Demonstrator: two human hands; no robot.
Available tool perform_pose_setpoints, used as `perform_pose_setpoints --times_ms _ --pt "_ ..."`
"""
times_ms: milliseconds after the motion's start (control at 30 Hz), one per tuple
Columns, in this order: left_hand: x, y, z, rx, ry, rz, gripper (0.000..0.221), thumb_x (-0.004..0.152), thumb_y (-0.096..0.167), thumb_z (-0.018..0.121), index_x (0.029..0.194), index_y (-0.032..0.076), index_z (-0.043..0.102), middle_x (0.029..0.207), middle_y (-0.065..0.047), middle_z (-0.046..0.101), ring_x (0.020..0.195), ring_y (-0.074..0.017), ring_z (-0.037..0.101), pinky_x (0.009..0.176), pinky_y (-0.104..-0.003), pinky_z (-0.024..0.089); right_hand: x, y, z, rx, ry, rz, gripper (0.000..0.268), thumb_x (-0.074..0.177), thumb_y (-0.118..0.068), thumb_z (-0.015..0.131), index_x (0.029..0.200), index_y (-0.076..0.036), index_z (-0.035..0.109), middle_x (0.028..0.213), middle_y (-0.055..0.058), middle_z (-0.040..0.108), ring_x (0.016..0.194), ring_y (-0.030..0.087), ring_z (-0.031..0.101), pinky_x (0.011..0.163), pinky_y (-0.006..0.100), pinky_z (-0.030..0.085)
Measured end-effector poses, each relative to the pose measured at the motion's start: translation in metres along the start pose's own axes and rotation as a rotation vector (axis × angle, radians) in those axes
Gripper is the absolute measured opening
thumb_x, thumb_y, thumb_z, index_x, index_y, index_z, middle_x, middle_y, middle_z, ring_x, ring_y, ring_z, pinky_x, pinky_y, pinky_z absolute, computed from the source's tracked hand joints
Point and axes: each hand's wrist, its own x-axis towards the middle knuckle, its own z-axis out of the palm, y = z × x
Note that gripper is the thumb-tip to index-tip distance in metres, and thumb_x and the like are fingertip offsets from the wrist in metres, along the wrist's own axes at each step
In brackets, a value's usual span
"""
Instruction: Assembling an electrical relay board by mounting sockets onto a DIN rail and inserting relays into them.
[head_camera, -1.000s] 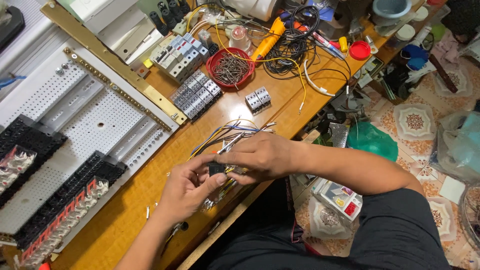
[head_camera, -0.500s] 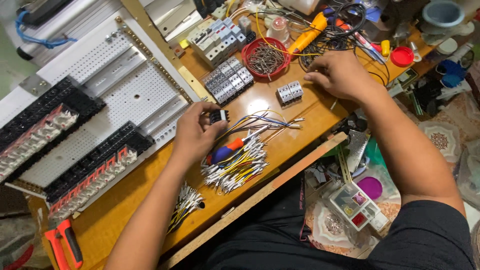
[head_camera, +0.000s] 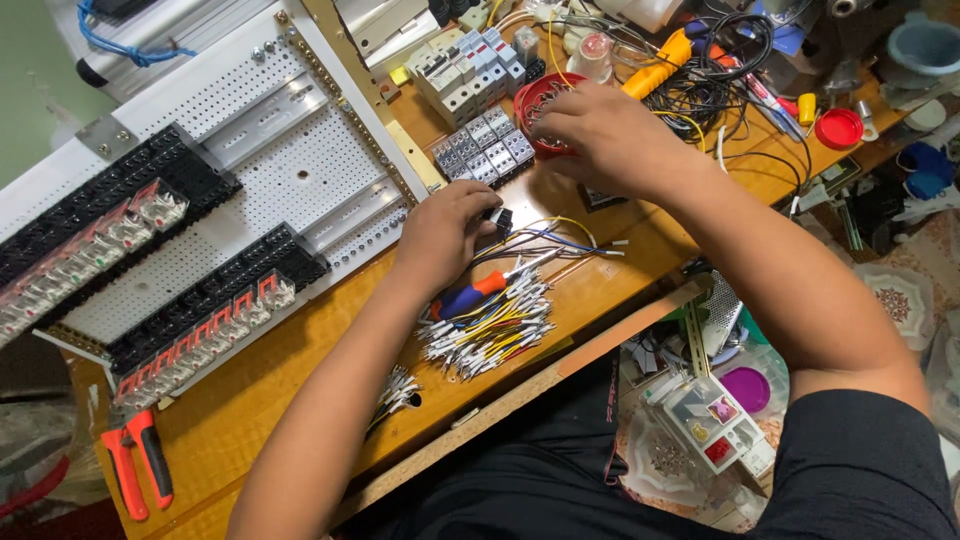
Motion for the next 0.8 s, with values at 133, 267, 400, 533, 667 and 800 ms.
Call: perform_pose_setpoints --times_ms 133,267,400,533,667,800 --pt "-0.004 0.006 -0.006 0.125 0.022 0.103 0.033 0.086 0.010 0.077 0.118 0.013 0.077 0.124 -0.004 0.071 0.099 -0.0278 0.071 0.072 -0.044 0.060 0.024 0.003 0.023 -0.019 -0.094 -0.033 0.038 0.080 -0.022 0.078 0.115 -0.009 0.071 0.114 0.012 0.070 0.091 0.033 0.057 0.077 0.046 0.048" --pt "-0.008 0.012 -0.017 0.213 -0.012 0.099 0.038 0.085 0.005 0.071 0.121 0.017 0.074 0.126 -0.006 0.067 0.098 -0.0306 0.069 0.056 -0.044 0.058 0.031 0.001 0.029 -0.032 -0.233 0.054 0.041 0.083 -0.019 0.071 0.122 -0.009 0.066 0.110 0.012 0.063 0.097 0.034 0.056 0.079 0.047 0.049" --pt "-0.007 0.012 -0.018 0.135 0.100 0.120 0.051 0.074 0.000 0.080 0.122 0.015 0.072 0.121 -0.005 0.066 0.087 -0.0288 0.069 0.052 -0.041 0.055 0.032 0.010 0.038 -0.038 -0.188 0.058 0.043 0.081 -0.022 0.076 0.119 -0.005 0.064 0.110 0.016 0.059 0.102 0.037 0.054 0.081 0.049 0.049" --pt "-0.002 0.015 -0.017 0.098 0.180 0.147 0.054 0.072 -0.017 0.064 0.118 0.010 0.072 0.116 -0.008 0.066 0.079 -0.0280 0.068 0.042 -0.035 0.051 0.034 0.015 0.043 -0.069 -0.149 0.037 0.045 0.072 -0.015 0.076 0.113 -0.002 0.062 0.100 0.017 0.056 0.094 0.040 0.055 0.069 0.050 0.049" --pt "0.003 0.018 -0.021 -0.003 0.260 0.113 0.033 0.088 -0.004 0.069 0.117 0.011 0.071 0.115 -0.006 0.064 0.080 -0.0281 0.067 0.054 -0.040 0.056 0.038 0.006 0.023 0.018 -0.178 0.091 0.046 0.074 -0.029 0.082 0.105 -0.005 0.059 0.102 0.016 0.056 0.097 0.038 0.055 0.075 0.049 0.047" --pt "0.007 0.023 -0.028 -0.079 0.241 0.059 0.052 0.096 0.034 0.073 0.139 0.009 0.056 0.124 -0.013 0.064 0.103 -0.0272 0.066 0.080 -0.041 0.062 0.036 -0.015 -0.020 0.169 -0.182 0.231 0.048 0.081 -0.020 0.083 0.120 -0.009 0.057 0.113 0.015 0.059 0.097 0.035 0.059 0.076 0.047 0.046"
